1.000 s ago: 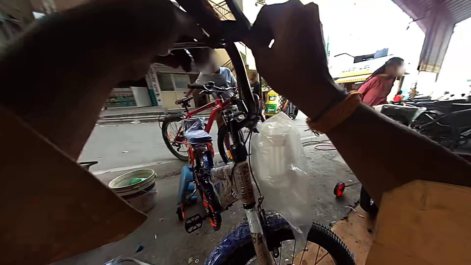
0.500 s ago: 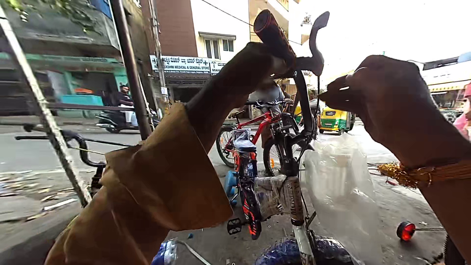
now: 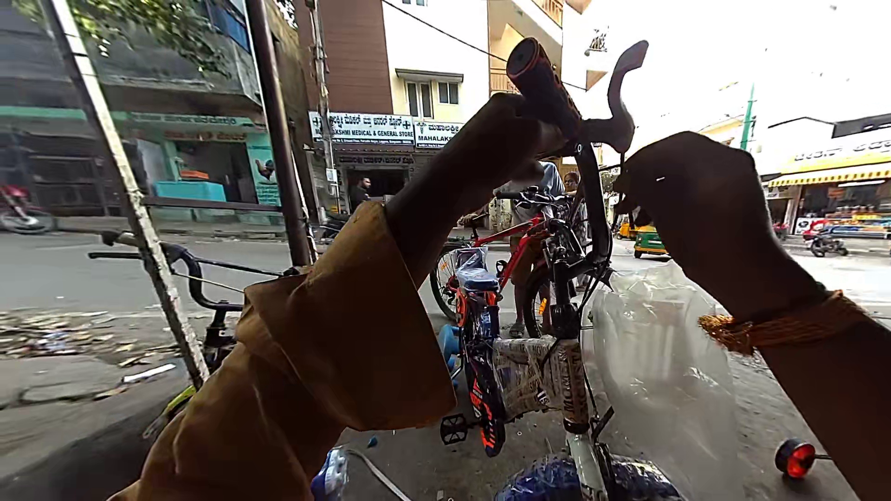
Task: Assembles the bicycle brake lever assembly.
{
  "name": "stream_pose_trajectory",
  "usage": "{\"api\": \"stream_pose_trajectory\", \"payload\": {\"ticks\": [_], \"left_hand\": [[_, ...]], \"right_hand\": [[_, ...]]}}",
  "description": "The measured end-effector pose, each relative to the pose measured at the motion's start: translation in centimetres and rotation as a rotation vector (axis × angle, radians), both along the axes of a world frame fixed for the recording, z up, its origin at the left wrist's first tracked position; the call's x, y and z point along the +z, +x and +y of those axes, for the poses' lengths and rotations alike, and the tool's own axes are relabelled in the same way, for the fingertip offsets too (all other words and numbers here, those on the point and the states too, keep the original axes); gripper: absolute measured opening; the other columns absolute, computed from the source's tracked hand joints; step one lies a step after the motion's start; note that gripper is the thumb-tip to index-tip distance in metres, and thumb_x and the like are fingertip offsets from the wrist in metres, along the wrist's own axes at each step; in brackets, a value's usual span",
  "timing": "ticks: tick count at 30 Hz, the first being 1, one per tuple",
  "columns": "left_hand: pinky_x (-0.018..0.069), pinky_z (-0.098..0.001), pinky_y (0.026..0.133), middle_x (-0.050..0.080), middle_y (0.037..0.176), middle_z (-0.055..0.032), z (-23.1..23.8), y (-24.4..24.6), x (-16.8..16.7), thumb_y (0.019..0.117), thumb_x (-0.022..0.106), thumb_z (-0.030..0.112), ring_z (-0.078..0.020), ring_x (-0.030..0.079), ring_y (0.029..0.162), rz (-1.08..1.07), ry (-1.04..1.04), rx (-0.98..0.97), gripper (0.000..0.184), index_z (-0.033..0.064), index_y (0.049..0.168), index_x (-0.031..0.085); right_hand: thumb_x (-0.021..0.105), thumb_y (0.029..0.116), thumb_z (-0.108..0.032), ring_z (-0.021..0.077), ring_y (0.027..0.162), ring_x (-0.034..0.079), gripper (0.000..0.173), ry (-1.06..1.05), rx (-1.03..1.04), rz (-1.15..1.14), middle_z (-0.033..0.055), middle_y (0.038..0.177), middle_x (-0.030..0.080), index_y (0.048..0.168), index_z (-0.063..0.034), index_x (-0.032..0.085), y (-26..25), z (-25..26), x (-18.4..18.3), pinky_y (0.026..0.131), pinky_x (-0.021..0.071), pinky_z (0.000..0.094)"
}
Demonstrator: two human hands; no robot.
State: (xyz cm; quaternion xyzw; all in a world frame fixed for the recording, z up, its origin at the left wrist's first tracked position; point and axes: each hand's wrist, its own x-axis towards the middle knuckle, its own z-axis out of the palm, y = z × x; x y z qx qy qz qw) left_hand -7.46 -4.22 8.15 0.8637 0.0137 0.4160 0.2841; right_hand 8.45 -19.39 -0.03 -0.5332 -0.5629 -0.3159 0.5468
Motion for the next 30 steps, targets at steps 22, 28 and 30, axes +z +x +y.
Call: {"api": "stream_pose_trajectory", "payload": {"ticks": [22, 28, 30], "left_hand": [[0.0591, -0.0249, 0.065, 0.073, 0.095, -0.0037, 0.7, 0.1, -0.4, 0.1016, 0.063, 0.017, -0.0115, 0.071, 0.077, -0.023, 0.037, -0.086, 0.017, 0.0059, 0.114, 0.068], [0.0582, -0.0238, 0.064, 0.073, 0.096, -0.0020, 0.6, 0.1, -0.5, 0.1021, 0.063, 0.020, -0.0102, 0.070, 0.078, -0.024, 0.055, -0.071, 0.018, 0.0086, 0.113, 0.070], [0.0590, -0.0240, 0.065, 0.074, 0.099, -0.0016, 0.6, 0.0, -0.5, 0.1025, 0.062, 0.020, -0.0104, 0.071, 0.079, -0.022, 0.043, -0.065, 0.018, 0.0092, 0.115, 0.070]], "right_hand": [[0.064, 0.0995, -0.020, 0.0032, 0.080, 0.068, 0.011, 0.405, -0.085, -0.038, -0.0035, 0.089, 0.073, 0.098, -0.0122, 0.073, -1.0, 5.6, -0.5, 0.071, 0.0569, 0.0261], [0.067, 0.0982, -0.022, 0.0016, 0.079, 0.068, 0.010, 0.407, -0.128, -0.009, -0.0056, 0.087, 0.073, 0.096, -0.0142, 0.073, -1.2, 5.8, -0.5, 0.071, 0.0549, 0.0260], [0.068, 0.0973, -0.022, 0.0032, 0.078, 0.069, 0.010, 0.382, -0.126, 0.014, -0.0045, 0.088, 0.073, 0.100, -0.0130, 0.071, -1.2, 5.5, -0.6, 0.071, 0.0572, 0.0276]]}}
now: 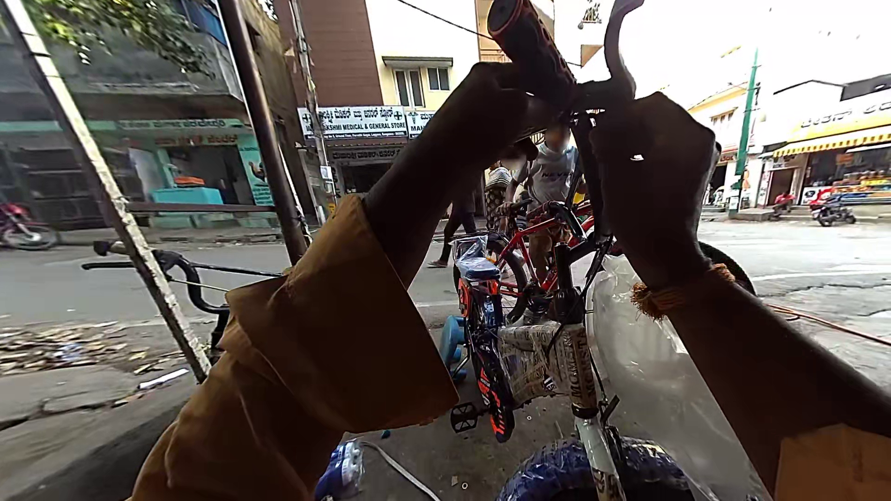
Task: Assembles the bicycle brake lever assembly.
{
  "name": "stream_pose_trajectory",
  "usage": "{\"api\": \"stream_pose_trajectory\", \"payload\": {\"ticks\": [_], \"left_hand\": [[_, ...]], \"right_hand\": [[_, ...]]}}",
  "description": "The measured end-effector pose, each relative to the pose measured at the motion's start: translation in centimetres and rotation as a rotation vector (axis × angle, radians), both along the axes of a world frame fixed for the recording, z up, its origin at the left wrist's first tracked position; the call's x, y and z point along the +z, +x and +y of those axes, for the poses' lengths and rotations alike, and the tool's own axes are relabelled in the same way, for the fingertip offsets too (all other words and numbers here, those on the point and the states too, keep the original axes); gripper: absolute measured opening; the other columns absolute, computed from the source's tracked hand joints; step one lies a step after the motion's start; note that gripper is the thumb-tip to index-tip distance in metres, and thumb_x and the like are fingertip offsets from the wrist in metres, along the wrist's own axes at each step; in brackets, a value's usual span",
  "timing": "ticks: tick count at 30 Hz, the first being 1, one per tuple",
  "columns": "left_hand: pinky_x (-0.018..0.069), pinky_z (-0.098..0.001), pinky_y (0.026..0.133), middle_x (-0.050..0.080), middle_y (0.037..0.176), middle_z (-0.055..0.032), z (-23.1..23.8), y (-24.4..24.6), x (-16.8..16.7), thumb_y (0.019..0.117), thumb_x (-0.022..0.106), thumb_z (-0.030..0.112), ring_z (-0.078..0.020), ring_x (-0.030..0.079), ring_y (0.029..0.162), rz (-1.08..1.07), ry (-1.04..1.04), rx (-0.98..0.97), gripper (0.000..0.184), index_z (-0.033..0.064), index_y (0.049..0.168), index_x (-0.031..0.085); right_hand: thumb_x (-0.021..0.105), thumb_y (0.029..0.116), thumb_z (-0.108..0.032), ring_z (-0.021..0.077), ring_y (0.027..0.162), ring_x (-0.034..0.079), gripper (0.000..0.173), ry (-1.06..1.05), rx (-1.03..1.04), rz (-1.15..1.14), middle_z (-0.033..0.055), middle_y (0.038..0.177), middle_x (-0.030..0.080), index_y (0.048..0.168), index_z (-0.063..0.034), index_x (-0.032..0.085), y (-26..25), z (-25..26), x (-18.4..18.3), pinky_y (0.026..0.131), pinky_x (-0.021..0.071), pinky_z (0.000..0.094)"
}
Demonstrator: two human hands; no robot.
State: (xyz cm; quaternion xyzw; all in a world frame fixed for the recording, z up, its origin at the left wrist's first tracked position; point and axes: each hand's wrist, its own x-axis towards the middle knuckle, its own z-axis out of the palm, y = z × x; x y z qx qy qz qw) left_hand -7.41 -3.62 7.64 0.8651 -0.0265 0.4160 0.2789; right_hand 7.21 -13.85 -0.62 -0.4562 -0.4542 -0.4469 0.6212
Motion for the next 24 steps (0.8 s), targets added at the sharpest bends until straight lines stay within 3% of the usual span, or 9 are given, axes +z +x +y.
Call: {"api": "stream_pose_trajectory", "payload": {"ticks": [2, 5, 11, 14, 16, 19, 21, 24], "left_hand": [[0.0588, -0.0248, 0.065, 0.073, 0.098, -0.0022, 0.0, 0.0, 0.0, 0.1032, 0.061, 0.020, -0.0112, 0.070, 0.079, 0.004, -0.014, -0.007, 0.018, 0.0089, 0.115, 0.070], [0.0580, -0.0251, 0.064, 0.074, 0.097, -0.0032, -0.1, -0.1, 0.0, 0.1062, 0.056, 0.025, -0.0118, 0.071, 0.077, 0.074, -0.059, 0.032, 0.022, 0.0083, 0.109, 0.069], [0.0568, -0.0216, 0.062, 0.074, 0.087, -0.0041, -0.2, -0.1, -0.1, 0.1064, 0.053, 0.020, -0.0097, 0.071, 0.072, 0.149, -0.101, 0.041, 0.024, 0.0043, 0.102, 0.071], [0.0562, -0.0200, 0.063, 0.073, 0.085, -0.0031, -0.2, -0.1, -0.4, 0.1055, 0.054, 0.016, -0.0076, 0.069, 0.071, 0.111, -0.151, 0.002, 0.022, 0.0029, 0.102, 0.071], [0.0550, -0.0192, 0.060, 0.072, 0.081, -0.0023, -0.2, 0.4, -0.7, 0.1052, 0.055, 0.015, -0.0064, 0.068, 0.067, 0.072, -0.176, -0.035, 0.021, 0.0018, 0.099, 0.070], [0.0520, -0.0198, 0.057, 0.070, 0.081, -0.0026, 0.0, 1.2, -1.8, 0.1077, 0.049, 0.014, -0.0064, 0.064, 0.064, -0.001, -0.169, -0.050, 0.022, 0.0010, 0.105, 0.067], [0.0516, -0.0239, 0.060, 0.068, 0.083, -0.0030, 0.8, 2.7, -3.2, 0.1087, 0.047, 0.016, -0.0085, 0.062, 0.066, -0.132, -0.072, -0.024, 0.025, 0.0019, 0.108, 0.067], [0.0528, -0.0334, 0.065, 0.062, 0.083, -0.0051, 2.7, 7.2, -7.0, 0.1106, 0.040, 0.020, -0.0132, 0.059, 0.069, -0.521, 0.090, 0.009, 0.031, 0.0025, 0.112, 0.065]], "right_hand": [[0.066, 0.0974, -0.027, 0.0075, 0.075, 0.068, 0.014, -0.083, -0.057, 0.077, -0.0030, 0.083, 0.070, 0.099, -0.0138, 0.068, -0.1, -0.5, 0.0, 0.067, 0.0579, 0.0336], [0.063, 0.0984, -0.040, 0.0131, 0.074, 0.067, 0.029, -0.207, -0.175, 0.143, -0.0001, 0.079, 0.070, 0.089, -0.0138, 0.070, 0.0, -1.1, 0.3, 0.068, 0.0527, 0.0419], [0.061, 0.0984, -0.040, 0.0116, 0.069, 0.068, 0.030, -0.370, -0.203, 0.137, -0.0013, 0.077, 0.070, 0.086, -0.0151, 0.072, 0.0, -2.3, 1.9, 0.065, 0.0561, 0.0400], [0.066, 0.0979, -0.033, 0.0094, 0.065, 0.071, 0.023, -0.425, -0.018, 0.193, -0.0027, 0.075, 0.073, 0.087, -0.0145, 0.072, 0.1, -2.7, 2.5, 0.064, 0.0628, 0.0346], [0.065, 0.0976, -0.025, 0.0138, 0.064, 0.071, 0.019, -0.419, 0.122, 0.237, 0.0014, 0.075, 0.072, 0.087, -0.0108, 0.073, -0.3, -2.5, 2.7, 0.063, 0.0625, 0.0383], [0.062, 0.0951, -0.010, 0.0160, 0.060, 0.071, 0.009, -0.366, 0.430, 0.480, 0.0060, 0.073, 0.071, 0.092, -0.0031, 0.068, -2.8, -2.5, 3.0, 0.060, 0.0638, 0.0337], [0.060, 0.0966, -0.008, 0.0149, 0.058, 0.068, 0.009, -0.342, 0.613, 0.678, 0.0075, 0.074, 0.068, 0.102, -0.0016, 0.063, -4.5, -3.1, 3.8, 0.056, 0.0597, 0.0282], [0.051, 0.1032, -0.016, 0.0117, 0.061, 0.063, 0.018, -0.431, 0.729, 0.809, 0.0072, 0.084, 0.066, 0.115, -0.0061, 0.060, -6.0, -3.8, 4.7, 0.051, 0.0509, 0.0211]]}}
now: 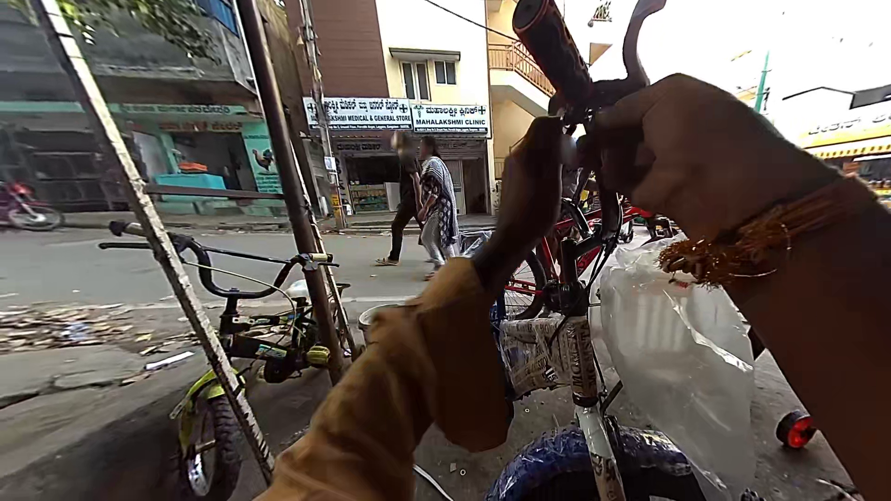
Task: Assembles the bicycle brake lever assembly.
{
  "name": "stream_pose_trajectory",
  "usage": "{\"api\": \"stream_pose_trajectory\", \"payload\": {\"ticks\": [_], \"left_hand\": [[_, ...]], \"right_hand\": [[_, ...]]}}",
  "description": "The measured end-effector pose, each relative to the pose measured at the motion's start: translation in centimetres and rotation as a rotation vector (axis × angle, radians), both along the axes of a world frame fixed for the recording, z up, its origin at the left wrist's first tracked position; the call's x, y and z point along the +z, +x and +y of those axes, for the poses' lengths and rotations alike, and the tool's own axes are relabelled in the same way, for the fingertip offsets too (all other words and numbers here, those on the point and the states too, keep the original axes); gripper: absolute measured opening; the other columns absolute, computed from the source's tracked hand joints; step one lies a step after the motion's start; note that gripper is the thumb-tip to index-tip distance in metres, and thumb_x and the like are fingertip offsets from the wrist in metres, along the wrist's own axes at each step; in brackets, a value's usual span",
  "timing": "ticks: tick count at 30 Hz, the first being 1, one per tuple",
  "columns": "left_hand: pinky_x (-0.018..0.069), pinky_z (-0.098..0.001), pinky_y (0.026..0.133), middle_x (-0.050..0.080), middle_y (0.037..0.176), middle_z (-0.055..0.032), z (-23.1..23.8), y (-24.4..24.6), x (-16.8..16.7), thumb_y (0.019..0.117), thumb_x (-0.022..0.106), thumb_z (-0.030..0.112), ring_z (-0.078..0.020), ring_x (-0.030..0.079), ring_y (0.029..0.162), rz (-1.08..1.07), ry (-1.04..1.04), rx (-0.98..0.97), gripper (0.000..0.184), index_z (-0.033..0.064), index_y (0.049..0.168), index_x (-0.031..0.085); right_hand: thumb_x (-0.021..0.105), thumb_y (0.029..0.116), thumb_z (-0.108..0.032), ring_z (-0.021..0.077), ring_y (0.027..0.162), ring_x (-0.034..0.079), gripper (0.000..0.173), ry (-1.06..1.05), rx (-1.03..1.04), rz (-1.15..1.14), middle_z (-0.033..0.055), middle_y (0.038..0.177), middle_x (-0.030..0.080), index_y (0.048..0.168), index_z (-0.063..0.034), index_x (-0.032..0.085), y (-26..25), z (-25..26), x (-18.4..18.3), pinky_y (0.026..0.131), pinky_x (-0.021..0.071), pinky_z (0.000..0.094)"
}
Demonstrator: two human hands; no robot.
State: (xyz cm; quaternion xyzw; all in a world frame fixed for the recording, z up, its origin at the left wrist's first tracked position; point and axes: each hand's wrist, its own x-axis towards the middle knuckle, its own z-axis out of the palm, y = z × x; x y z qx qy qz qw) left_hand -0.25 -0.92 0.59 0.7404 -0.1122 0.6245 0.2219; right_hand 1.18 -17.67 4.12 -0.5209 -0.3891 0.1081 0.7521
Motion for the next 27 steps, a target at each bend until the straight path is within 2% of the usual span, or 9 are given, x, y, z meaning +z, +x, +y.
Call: {"api": "stream_pose_trajectory", "payload": {"ticks": [2, 5, 8, 10, 12, 15, 17, 24, 27], "left_hand": [[0.0552, -0.0362, 0.069, 0.064, 0.089, -0.0074, 0.7, 3.2, -1.6, 0.1097, 0.036, 0.017, -0.0153, 0.063, 0.078, -0.206, 0.037, 0.032, 0.031, 0.0021, 0.115, 0.062], [0.0550, -0.0381, 0.074, 0.064, 0.094, -0.0079, 0.3, 5.1, -2.1, 0.1088, 0.033, 0.014, -0.0165, 0.064, 0.085, -0.286, 0.032, 0.075, 0.032, 0.0021, 0.117, 0.061], [0.0532, -0.0457, 0.088, 0.068, 0.104, -0.0100, 0.2, 5.0, -2.4, 0.1100, 0.036, 0.015, -0.0188, 0.066, 0.093, -0.207, -0.008, 0.039, 0.035, 0.0042, 0.137, 0.055], [0.0567, -0.0438, 0.077, 0.068, 0.102, -0.0100, 0.0, 5.0, -2.4, 0.1102, 0.037, 0.016, -0.0187, 0.066, 0.085, -0.206, -0.011, 0.036, 0.041, 0.0096, 0.149, 0.048], [0.0576, -0.0403, 0.077, 0.070, 0.105, -0.0103, -0.3, 4.5, -2.6, 0.1099, 0.038, 0.015, -0.0173, 0.067, 0.084, -0.211, -0.032, 0.052, 0.043, 0.0120, 0.152, 0.047], [0.0547, -0.0308, 0.066, 0.068, 0.099, -0.0100, -0.6, 3.4, -3.1, 0.1084, 0.041, 0.010, -0.0123, 0.062, 0.072, -0.223, -0.094, 0.063, 0.039, 0.0063, 0.145, 0.054], [0.0559, -0.0284, 0.075, 0.071, 0.115, -0.0103, -0.3, 1.9, -2.8, 0.1062, 0.044, 0.009, -0.0098, 0.067, 0.084, -0.144, -0.129, 0.025, 0.037, 0.0049, 0.141, 0.058], [0.0456, -0.0231, 0.054, 0.070, 0.085, -0.0021, -1.7, -5.2, 3.6, 0.1044, 0.055, 0.012, -0.0068, 0.056, 0.060, 0.329, -0.151, 0.040, 0.022, 0.0052, 0.115, 0.073], [0.0452, -0.0189, 0.048, 0.074, 0.087, -0.0060, 3.1, -5.2, 5.9, 0.1025, 0.060, 0.014, -0.0052, 0.062, 0.059, 0.456, 0.042, -0.098, 0.023, 0.0017, 0.114, 0.074]], "right_hand": [[0.051, 0.1037, -0.017, 0.0111, 0.063, 0.063, 0.019, 0.005, 0.020, 0.043, 0.0079, 0.089, 0.066, 0.118, -0.0074, 0.059, -0.2, 0.1, -0.1, 0.052, 0.0499, 0.0193], [0.056, 0.1037, -0.018, 0.0131, 0.068, 0.068, 0.024, 0.061, 0.041, 0.057, 0.0100, 0.093, 0.068, 0.125, -0.0063, 0.057, 0.9, 0.3, -0.5, 0.060, 0.0575, 0.0216], [0.058, 0.1023, -0.013, 0.0139, 0.068, 0.069, 0.024, 0.091, 0.047, 0.045, 0.0109, 0.090, 0.069, 0.124, -0.0028, 0.057, 1.5, 0.2, -0.5, 0.062, 0.0593, 0.0228], [0.059, 0.1012, -0.011, 0.0129, 0.067, 0.068, 0.023, 0.096, 0.033, 0.053, 0.0108, 0.091, 0.070, 0.122, -0.0024, 0.058, 1.4, 0.1, -0.5, 0.060, 0.0576, 0.0216], [0.060, 0.1008, -0.011, 0.0133, 0.070, 0.070, 0.024, 0.107, 0.044, 0.064, 0.0108, 0.093, 0.070, 0.123, -0.0025, 0.057, 1.4, 0.1, -0.6, 0.063, 0.0589, 0.0217], [0.061, 0.0983, -0.005, 0.0145, 0.070, 0.070, 0.023, 0.153, 0.053, 0.072, 0.0115, 0.089, 0.070, 0.120, -0.0009, 0.057, 1.4, 0.5, -1.0, 0.064, 0.0594, 0.0232], [0.062, 0.0969, -0.002, 0.0148, 0.069, 0.069, 0.026, 0.175, 0.061, 0.065, 0.0115, 0.087, 0.070, 0.122, -0.0001, 0.056, 1.5, 0.6, -1.1, 0.064, 0.0592, 0.0233], [0.065, 0.0968, -0.004, 0.0193, 0.079, 0.075, 0.034, 0.188, 0.078, 0.037, 0.0136, 0.099, 0.072, 0.129, -0.0004, 0.055, 2.0, 1.0, -1.3, 0.071, 0.0644, 0.0281], [0.066, 0.0949, -0.002, 0.0185, 0.076, 0.074, 0.028, 0.200, 0.089, 0.014, 0.0134, 0.093, 0.073, 0.122, 0.0017, 0.059, 2.1, 1.1, -1.4, 0.071, 0.0635, 0.0275]]}}
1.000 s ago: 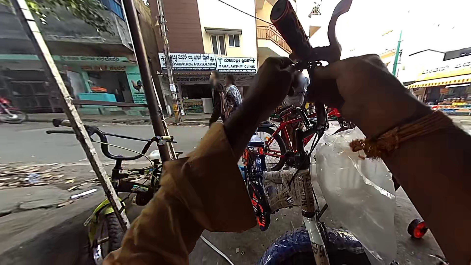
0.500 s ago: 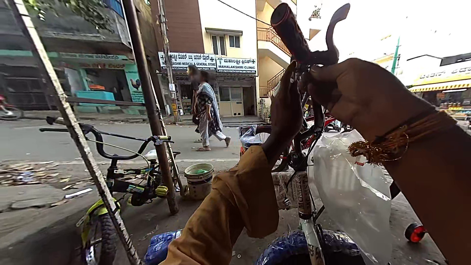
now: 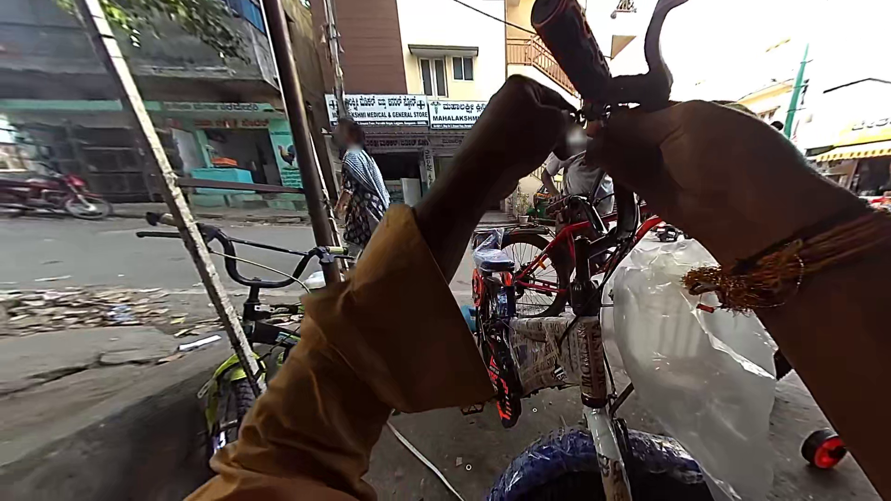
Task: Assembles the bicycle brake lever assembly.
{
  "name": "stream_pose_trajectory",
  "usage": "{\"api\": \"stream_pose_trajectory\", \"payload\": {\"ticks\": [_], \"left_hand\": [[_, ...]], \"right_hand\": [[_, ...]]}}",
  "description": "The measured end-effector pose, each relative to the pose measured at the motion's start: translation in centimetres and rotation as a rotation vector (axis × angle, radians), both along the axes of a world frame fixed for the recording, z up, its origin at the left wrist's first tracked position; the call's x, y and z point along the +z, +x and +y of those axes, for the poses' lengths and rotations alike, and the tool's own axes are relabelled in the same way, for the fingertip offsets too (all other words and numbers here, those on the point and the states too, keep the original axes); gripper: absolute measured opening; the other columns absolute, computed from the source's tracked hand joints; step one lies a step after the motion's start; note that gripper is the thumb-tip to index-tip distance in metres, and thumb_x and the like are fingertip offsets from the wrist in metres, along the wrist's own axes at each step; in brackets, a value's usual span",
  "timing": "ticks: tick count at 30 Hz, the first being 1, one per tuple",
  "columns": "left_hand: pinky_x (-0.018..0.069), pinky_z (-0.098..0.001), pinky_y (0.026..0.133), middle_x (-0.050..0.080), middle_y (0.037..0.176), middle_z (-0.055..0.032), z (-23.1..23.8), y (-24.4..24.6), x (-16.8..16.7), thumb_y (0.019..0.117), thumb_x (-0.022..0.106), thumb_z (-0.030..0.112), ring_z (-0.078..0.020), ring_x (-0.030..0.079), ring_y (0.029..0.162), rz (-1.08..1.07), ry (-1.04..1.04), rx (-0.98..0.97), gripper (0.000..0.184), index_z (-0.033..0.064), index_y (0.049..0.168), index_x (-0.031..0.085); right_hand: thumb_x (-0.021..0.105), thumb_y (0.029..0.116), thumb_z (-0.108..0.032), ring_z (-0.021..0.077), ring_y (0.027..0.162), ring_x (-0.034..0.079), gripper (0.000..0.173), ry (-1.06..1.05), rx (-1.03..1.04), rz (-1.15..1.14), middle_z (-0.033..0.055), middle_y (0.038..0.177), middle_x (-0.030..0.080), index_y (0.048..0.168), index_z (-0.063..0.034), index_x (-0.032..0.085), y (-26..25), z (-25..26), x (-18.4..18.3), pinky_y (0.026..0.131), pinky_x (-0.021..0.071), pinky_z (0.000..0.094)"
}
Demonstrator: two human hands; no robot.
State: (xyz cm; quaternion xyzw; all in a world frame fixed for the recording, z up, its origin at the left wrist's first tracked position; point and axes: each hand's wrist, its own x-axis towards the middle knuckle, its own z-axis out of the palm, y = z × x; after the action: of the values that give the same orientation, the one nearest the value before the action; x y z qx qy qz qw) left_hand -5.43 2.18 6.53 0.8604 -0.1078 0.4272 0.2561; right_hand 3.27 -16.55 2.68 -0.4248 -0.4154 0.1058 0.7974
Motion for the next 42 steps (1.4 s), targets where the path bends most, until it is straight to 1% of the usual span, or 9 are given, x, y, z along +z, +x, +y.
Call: {"api": "stream_pose_trajectory", "payload": {"ticks": [3, 7, 11, 14, 16, 22, 28, 36, 42], "left_hand": [[0.0435, -0.0255, 0.051, 0.074, 0.086, -0.0029, -0.7, -0.2, 2.4, 0.0996, 0.066, 0.022, -0.0108, 0.058, 0.059, 0.145, -0.135, 0.316, 0.015, 0.0155, 0.108, 0.077], [0.0507, -0.0233, 0.049, 0.076, 0.091, -0.0034, 3.1, 0.2, 4.5, 0.0967, 0.070, 0.033, -0.0098, 0.067, 0.063, 0.204, -0.030, 0.232, 0.022, 0.0198, 0.113, 0.076], [0.0483, -0.0262, 0.053, 0.075, 0.089, -0.0023, -1.5, -0.8, 4.4, 0.0982, 0.068, 0.024, -0.0108, 0.062, 0.061, 0.260, -0.085, 0.394, 0.010, 0.0179, 0.101, 0.075], [0.0371, -0.0162, 0.042, 0.074, 0.080, -0.0035, -0.6, -0.9, 2.2, 0.1025, 0.059, 0.017, -0.0011, 0.053, 0.050, 0.168, -0.001, 0.052, 0.020, 0.0045, 0.110, 0.074], [0.0297, -0.0182, 0.042, 0.070, 0.074, 0.0000, -5.7, -1.7, 1.4, 0.1014, 0.057, 0.014, -0.0016, 0.042, 0.046, 0.185, -0.173, 0.273, 0.018, 0.0067, 0.107, 0.073], [0.0389, -0.0213, 0.048, 0.068, 0.075, -0.0017, -5.5, -0.1, -0.5, 0.1014, 0.059, 0.012, -0.0050, 0.051, 0.053, 0.014, -0.195, 0.188, 0.018, 0.0038, 0.106, 0.074], [0.0368, -0.0211, 0.048, 0.069, 0.076, -0.0031, -5.4, 0.3, -1.3, 0.1038, 0.056, 0.010, -0.0069, 0.051, 0.054, -0.025, -0.277, 0.103, 0.022, 0.0051, 0.112, 0.075], [0.0442, -0.0195, 0.051, 0.071, 0.082, -0.0044, -5.8, -0.3, -0.6, 0.1055, 0.052, 0.011, -0.0076, 0.059, 0.060, 0.058, -0.295, 0.117, 0.022, 0.0033, 0.112, 0.072], [0.0450, -0.0196, 0.052, 0.071, 0.084, -0.0045, -5.7, -0.1, -0.8, 0.1062, 0.051, 0.011, -0.0077, 0.060, 0.060, 0.045, -0.281, 0.100, 0.022, 0.0032, 0.111, 0.070]], "right_hand": [[0.066, 0.0924, 0.000, 0.0178, 0.074, 0.073, 0.026, 0.004, 0.007, 0.001, 0.0133, 0.090, 0.071, 0.117, 0.0020, 0.059, 0.1, 0.1, 0.0, 0.069, 0.0629, 0.0274], [0.068, 0.0915, -0.001, 0.0185, 0.074, 0.073, 0.026, -0.005, 0.006, -0.023, 0.0133, 0.091, 0.072, 0.116, 0.0017, 0.060, 0.6, 0.2, 0.1, 0.069, 0.0632, 0.0280], [0.064, 0.0973, -0.007, 0.0198, 0.079, 0.075, 0.027, -0.021, -0.010, -0.010, 0.0128, 0.097, 0.073, 0.123, 0.0002, 0.057, 0.2, 0.0, 0.0, 0.072, 0.0643, 0.0290], [0.065, 0.0979, -0.008, 0.0191, 0.079, 0.076, 0.026, -0.033, -0.032, -0.019, 0.0116, 0.097, 0.075, 0.122, -0.0014, 0.059, 0.1, 0.0, -0.1, 0.070, 0.0641, 0.0282], [0.063, 0.0977, -0.007, 0.0206, 0.079, 0.075, 0.025, -0.011, 0.004, -0.006, 0.0138, 0.096, 0.073, 0.122, 0.0001, 0.059, 0.3, 0.0, 0.0, 0.071, 0.0640, 0.0296], [0.063, 0.0992, -0.008, 0.0208, 0.079, 0.075, 0.028, 0.028, 0.021, 0.008, 0.0142, 0.099, 0.073, 0.125, -0.0005, 0.058, -0.2, -0.4, -0.4, 0.072, 0.0644, 0.0307], [0.066, 0.0975, -0.007, 0.0136, 0.074, 0.073, 0.016, -0.027, -0.203, -0.110, 0.0050, 0.090, 0.073, 0.113, -0.0042, 0.065, 0.4, -0.5, -1.6, 0.067, 0.0623, 0.0265], [0.067, 0.0990, -0.027, 0.0068, 0.071, 0.069, 0.017, -0.022, -0.601, -0.664, -0.0027, 0.088, 0.075, 0.109, -0.0158, 0.075, 4.4, 1.0, -1.8, 0.066, 0.0588, 0.0298], [0.063, 0.1010, -0.030, 0.0058, 0.079, 0.070, 0.019, -0.020, -0.803, -0.733, -0.0043, 0.093, 0.076, 0.109, -0.0207, 0.077, 4.5, 1.3, -2.2, 0.074, 0.0589, 0.0322]]}}
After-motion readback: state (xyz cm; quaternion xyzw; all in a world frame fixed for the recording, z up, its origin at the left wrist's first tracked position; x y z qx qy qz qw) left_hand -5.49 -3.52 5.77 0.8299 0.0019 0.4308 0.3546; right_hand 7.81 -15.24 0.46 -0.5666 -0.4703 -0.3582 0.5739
